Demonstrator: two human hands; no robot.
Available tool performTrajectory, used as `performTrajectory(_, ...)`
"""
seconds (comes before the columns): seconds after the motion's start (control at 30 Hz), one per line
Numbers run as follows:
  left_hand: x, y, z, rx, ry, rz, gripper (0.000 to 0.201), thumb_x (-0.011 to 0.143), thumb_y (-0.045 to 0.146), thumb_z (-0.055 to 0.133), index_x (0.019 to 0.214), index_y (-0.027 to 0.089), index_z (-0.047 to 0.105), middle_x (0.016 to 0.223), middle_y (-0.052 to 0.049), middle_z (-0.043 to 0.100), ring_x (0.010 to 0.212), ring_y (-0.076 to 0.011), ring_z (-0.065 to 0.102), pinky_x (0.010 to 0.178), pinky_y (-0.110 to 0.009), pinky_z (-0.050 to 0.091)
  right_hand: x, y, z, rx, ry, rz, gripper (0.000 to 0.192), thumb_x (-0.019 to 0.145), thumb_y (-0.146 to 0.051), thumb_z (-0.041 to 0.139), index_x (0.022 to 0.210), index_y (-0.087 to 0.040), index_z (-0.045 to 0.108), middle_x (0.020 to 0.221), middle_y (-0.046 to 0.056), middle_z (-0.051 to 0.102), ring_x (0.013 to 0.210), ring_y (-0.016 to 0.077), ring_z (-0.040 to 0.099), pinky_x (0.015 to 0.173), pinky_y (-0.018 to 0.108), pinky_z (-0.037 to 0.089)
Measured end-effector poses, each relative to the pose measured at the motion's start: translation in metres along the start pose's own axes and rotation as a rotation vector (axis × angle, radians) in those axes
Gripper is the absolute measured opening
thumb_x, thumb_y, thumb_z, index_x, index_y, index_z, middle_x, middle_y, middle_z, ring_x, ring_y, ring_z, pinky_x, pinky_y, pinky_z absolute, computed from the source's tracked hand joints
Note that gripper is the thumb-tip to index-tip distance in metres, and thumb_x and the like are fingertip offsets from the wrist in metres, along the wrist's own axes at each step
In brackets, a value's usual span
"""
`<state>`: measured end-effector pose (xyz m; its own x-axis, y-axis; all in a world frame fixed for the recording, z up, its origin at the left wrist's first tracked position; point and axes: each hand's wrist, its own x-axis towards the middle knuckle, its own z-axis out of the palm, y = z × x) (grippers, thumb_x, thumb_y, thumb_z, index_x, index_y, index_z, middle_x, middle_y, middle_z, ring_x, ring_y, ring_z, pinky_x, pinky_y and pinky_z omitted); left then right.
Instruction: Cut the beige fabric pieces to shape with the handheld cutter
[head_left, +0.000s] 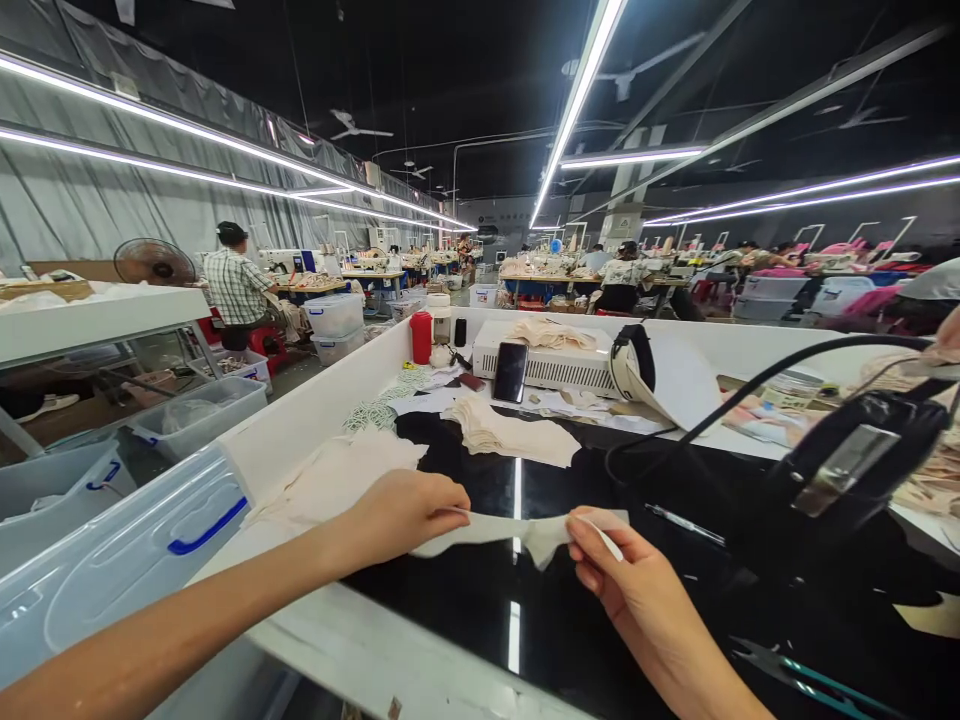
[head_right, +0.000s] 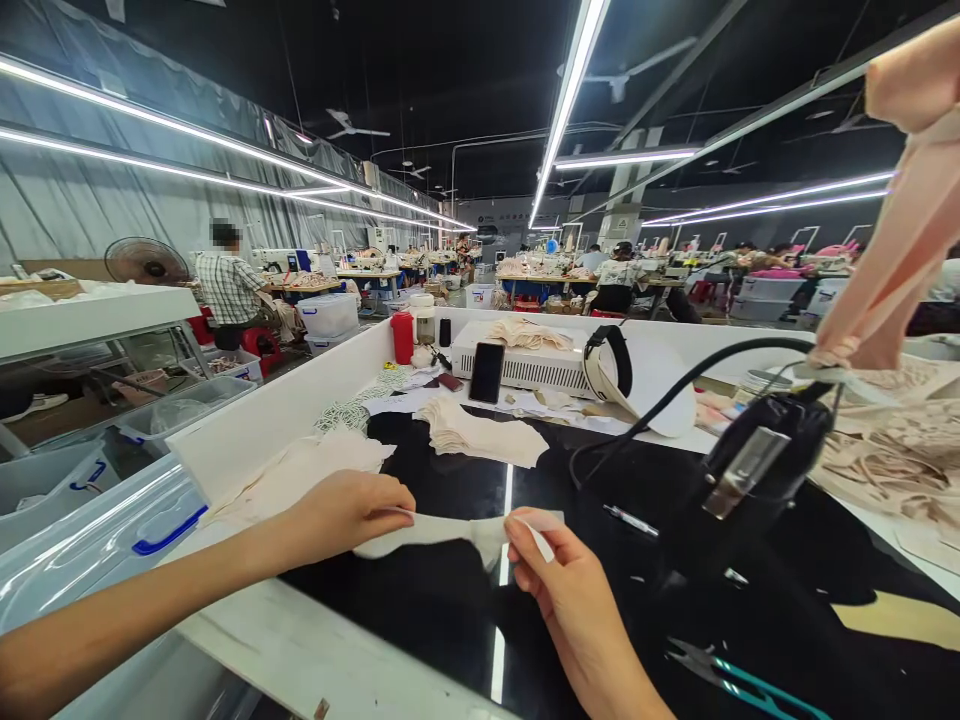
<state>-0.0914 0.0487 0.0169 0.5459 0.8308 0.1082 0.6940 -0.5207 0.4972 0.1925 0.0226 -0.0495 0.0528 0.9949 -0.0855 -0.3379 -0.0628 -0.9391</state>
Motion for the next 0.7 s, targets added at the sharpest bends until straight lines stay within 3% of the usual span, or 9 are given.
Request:
performTrajectory(0.1, -0.01, -0.007, -0.003, 0.162, 0.001, 0.11, 0.022, 0.106, 0.034, 0.059, 0.099, 0.024, 0.076, 0.1, -0.002, 0.076, 0.088, -0.0195, 0.068, 0.072, -0.027, 0.039, -0.009, -0.004, -0.013, -0.271, -0.047, -0.065, 0.037, 0.071, -0.057, 0.095, 0.086, -0.024, 0.086, 0.083, 0.002, 0.073, 0.067, 0.0135, 0.058, 0.062, 0.023, 0.05)
performTrajectory(0.23, -0.027, -0.01, 0.008, 0.28, -0.139, 0.175, 0.035, 0.107, 0.05, 0.066, 0.085, 0.024, 0.077, 0.073, 0.001, 0.071, 0.063, -0.0155, 0.064, 0.057, -0.027, 0.031, -0.032, 0.011, -0.025, -0.724, -0.192, -0.16, 0.033, 0.089, -0.059, 0.076, 0.091, -0.028, 0.086, 0.084, 0.003, 0.079, 0.076, 0.0219, 0.069, 0.071, 0.03, 0.056)
performTrajectory(0.3, -0.03, -0.007, 0.016, 0.295, -0.135, 0.202, 0.04, 0.11, 0.046, 0.061, 0.082, 0.022, 0.075, 0.071, 0.0, 0.07, 0.065, -0.0164, 0.065, 0.057, -0.028, 0.033, -0.041, 0.018, -0.029, -0.809, -0.258, -0.225, 0.029, 0.094, -0.055, 0.072, 0.093, -0.03, 0.086, 0.096, 0.005, 0.083, 0.087, 0.0258, 0.076, 0.081, 0.032, 0.06)
performTrajectory(0.4, -0.024, 0.004, 0.032, 0.268, -0.05, 0.308, 0.037, 0.115, 0.035, 0.05, 0.092, 0.02, 0.075, 0.085, -0.003, 0.074, 0.079, -0.0189, 0.069, 0.069, -0.028, 0.044, -0.047, 0.021, -0.033, -0.868, -0.308, -0.33, 0.021, 0.098, -0.046, 0.071, 0.099, -0.031, 0.086, 0.103, 0.005, 0.085, 0.097, 0.0276, 0.079, 0.09, 0.034, 0.063)
performTrajectory(0.53, -0.007, 0.022, 0.06, 0.198, 0.004, 0.419, 0.021, 0.112, 0.025, 0.054, 0.111, 0.019, 0.074, 0.107, -0.006, 0.078, 0.098, -0.0208, 0.072, 0.089, -0.031, 0.052, -0.054, 0.016, -0.035, -0.961, -0.361, -0.414, 0.019, 0.099, -0.041, 0.072, 0.11, -0.033, 0.085, 0.111, 0.005, 0.085, 0.101, 0.0266, 0.081, 0.093, 0.033, 0.066)
performTrajectory(0.7, 0.005, 0.032, 0.088, 0.271, 0.037, 0.46, 0.012, 0.109, 0.019, 0.059, 0.109, 0.017, 0.071, 0.108, -0.007, 0.075, 0.102, -0.0215, 0.071, 0.087, -0.031, 0.053, -0.072, 0.001, -0.044, -1.08, -0.405, -0.443, 0.023, 0.102, -0.041, 0.067, 0.116, -0.039, 0.085, 0.126, 0.002, 0.083, 0.108, 0.0262, 0.083, 0.095, 0.029, 0.067)
